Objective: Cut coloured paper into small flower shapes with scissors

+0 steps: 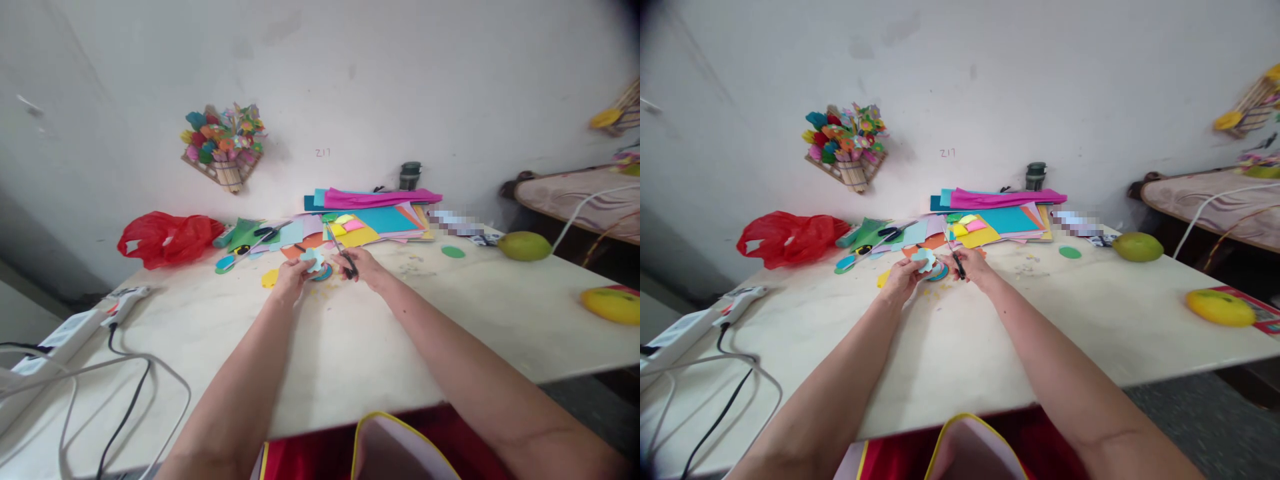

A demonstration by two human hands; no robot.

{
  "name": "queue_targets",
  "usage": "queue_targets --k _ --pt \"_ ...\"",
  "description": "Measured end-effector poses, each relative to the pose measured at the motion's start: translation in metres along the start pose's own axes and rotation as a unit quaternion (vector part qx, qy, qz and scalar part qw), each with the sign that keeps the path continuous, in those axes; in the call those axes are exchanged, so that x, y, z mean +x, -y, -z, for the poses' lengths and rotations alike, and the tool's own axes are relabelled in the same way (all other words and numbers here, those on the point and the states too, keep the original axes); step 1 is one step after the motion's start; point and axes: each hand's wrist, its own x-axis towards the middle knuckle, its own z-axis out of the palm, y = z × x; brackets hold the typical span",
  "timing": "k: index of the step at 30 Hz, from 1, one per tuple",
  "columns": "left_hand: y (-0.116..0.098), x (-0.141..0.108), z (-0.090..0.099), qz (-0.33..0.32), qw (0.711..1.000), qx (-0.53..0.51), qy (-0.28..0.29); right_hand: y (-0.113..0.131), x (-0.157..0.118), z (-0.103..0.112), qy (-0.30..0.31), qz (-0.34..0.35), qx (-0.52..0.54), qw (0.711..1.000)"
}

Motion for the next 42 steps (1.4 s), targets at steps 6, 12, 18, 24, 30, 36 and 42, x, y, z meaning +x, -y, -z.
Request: queue_targets --k 6,12,18,24,30,36,42 --pt "0.001 -0.001 -0.001 0.003 0.999 0.031 0.031 -0.006 0.005 0.003 0.002 0.005 0.058 0.998" --pt "0.003 0.000 0.001 0.028 0.993 0.081 0.079 -0.008 0.010 0.002 -0.008 0.031 0.135 0.990" --pt "0.003 -0.003 -0.001 0.053 0.984 0.121 0.121 -0.006 0.009 0.003 0.009 0.041 0.131 0.991" --pt "0.001 -0.009 -0.008 0.066 0.978 0.145 0.138 -0.005 0.008 0.002 0.031 0.014 0.093 0.995" --pt "0.001 -0.008 -0.005 0.075 0.978 0.125 0.151 -0.007 0.009 0.000 0.024 0.027 0.091 0.995" --pt "0.006 -0.005 -0.007 0.065 0.988 0.075 0.118 -0.006 0.009 -0.006 -0.023 0.036 0.125 0.991" --pt "0.010 -0.007 -0.012 0.028 0.993 0.062 0.096 -0.005 0.008 -0.012 -0.054 0.044 0.147 0.987"
